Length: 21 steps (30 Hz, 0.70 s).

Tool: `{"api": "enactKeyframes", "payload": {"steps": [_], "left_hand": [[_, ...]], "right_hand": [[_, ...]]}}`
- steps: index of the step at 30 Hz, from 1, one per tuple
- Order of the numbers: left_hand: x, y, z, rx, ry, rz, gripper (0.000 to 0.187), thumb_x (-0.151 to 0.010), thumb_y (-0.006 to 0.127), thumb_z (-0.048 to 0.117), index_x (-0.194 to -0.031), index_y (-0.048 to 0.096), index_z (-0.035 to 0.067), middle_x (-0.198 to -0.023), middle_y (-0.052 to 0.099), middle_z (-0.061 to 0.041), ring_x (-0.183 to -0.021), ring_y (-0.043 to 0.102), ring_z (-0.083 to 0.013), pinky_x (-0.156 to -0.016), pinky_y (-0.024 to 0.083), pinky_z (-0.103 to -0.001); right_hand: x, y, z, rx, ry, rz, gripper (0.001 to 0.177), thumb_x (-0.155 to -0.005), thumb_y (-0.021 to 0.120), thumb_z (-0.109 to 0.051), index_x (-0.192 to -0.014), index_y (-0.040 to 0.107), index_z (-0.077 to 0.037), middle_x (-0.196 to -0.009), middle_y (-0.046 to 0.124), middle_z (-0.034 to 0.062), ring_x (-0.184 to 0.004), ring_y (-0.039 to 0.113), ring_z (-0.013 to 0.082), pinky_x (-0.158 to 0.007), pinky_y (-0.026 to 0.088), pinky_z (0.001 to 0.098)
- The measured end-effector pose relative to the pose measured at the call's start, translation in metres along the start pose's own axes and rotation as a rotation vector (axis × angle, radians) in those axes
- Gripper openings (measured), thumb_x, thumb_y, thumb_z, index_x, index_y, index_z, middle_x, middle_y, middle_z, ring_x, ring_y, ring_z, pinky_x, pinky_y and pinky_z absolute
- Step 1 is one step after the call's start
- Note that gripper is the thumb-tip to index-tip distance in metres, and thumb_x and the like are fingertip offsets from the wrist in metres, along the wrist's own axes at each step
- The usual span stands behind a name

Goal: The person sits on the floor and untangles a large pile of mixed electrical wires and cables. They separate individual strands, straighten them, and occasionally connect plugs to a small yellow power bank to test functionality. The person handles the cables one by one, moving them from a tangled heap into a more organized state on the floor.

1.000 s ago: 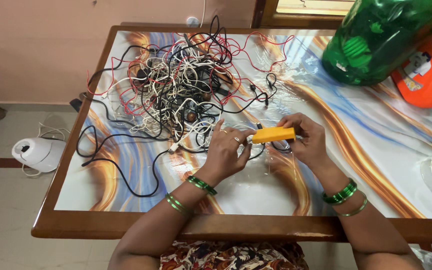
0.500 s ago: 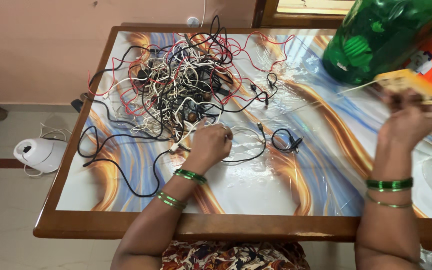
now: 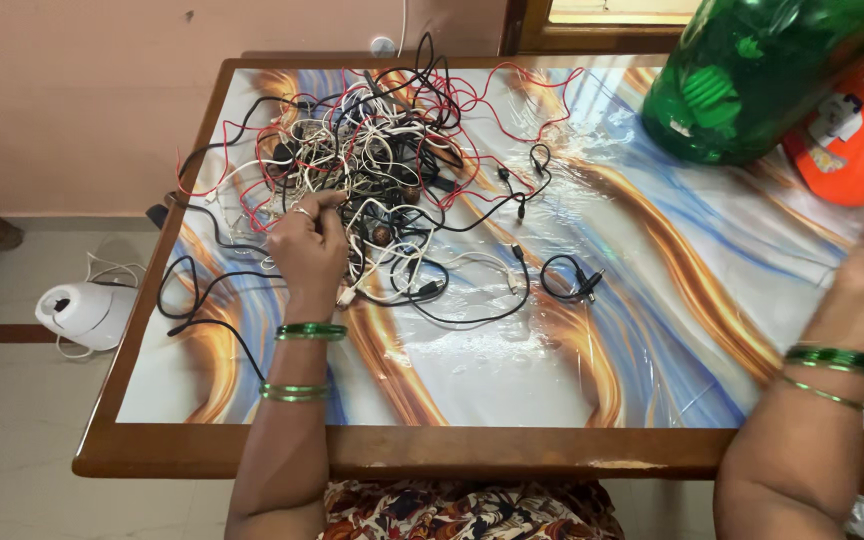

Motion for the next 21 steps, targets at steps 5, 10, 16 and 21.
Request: {"api": "enactKeyframes", "payload": {"steps": [5, 10, 16, 21], "left_hand": [[0.018, 0.029, 0.019, 0.109, 0.137, -0.106, 0.026, -0.096, 0.077, 0.029, -0.117, 0.072, 0.014, -0.089, 0.071, -0.003, -0.074, 0.068, -0.0153, -0.069, 0.054, -0.031], [0.050, 0.042, 0.070, 0.183, 0.346, -0.359, 0.055, -0.090, 0.078, 0.040, -0.134, 0.062, 0.010, -0.125, 0.067, -0.016, -0.116, 0.064, -0.0320, -0.095, 0.053, -0.042], [0.072, 0.049, 0.095, 0.537, 0.148, -0.689, 0.066, -0.091, 0.075, 0.034, -0.146, 0.051, 0.006, -0.124, 0.066, -0.021, -0.110, 0.068, -0.0305, -0.091, 0.058, -0.038], [0.090, 0.081, 0.073, 0.466, -0.131, -0.754, 0.032, -0.100, 0.068, 0.023, -0.126, 0.072, 0.004, -0.087, 0.077, -0.014, -0.071, 0.072, -0.0167, -0.065, 0.058, -0.028]], "right_hand": [[0.087, 0.120, 0.020, 0.217, 0.105, -0.338, 0.028, -0.109, 0.071, 0.007, -0.131, 0.058, -0.003, -0.122, 0.071, 0.0113, -0.107, 0.073, 0.0234, -0.090, 0.061, 0.0363], [0.193, 0.205, 0.042, 0.398, 0.379, -0.693, 0.021, -0.094, 0.053, 0.010, -0.109, 0.062, -0.001, -0.102, 0.073, 0.0125, -0.088, 0.075, 0.0222, -0.083, 0.065, 0.0373], [0.248, 0.205, 0.076, 0.384, 0.603, -0.903, 0.017, -0.090, 0.063, 0.007, -0.106, 0.061, 0.001, -0.097, 0.071, 0.0109, -0.086, 0.074, 0.0199, -0.078, 0.064, 0.0342], [0.273, 0.206, 0.091, 0.509, 0.662, -0.845, 0.029, -0.096, 0.073, -0.012, -0.117, 0.060, 0.002, -0.102, 0.072, 0.0118, -0.082, 0.071, 0.0172, -0.073, 0.060, 0.0325]]}}
Point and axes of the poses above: each hand's wrist, its own x-axis away from the middle knuckle, its own y-axis out of the palm, z = x × y, the point moved 1 cm from there along -x, towards the middle knuckle
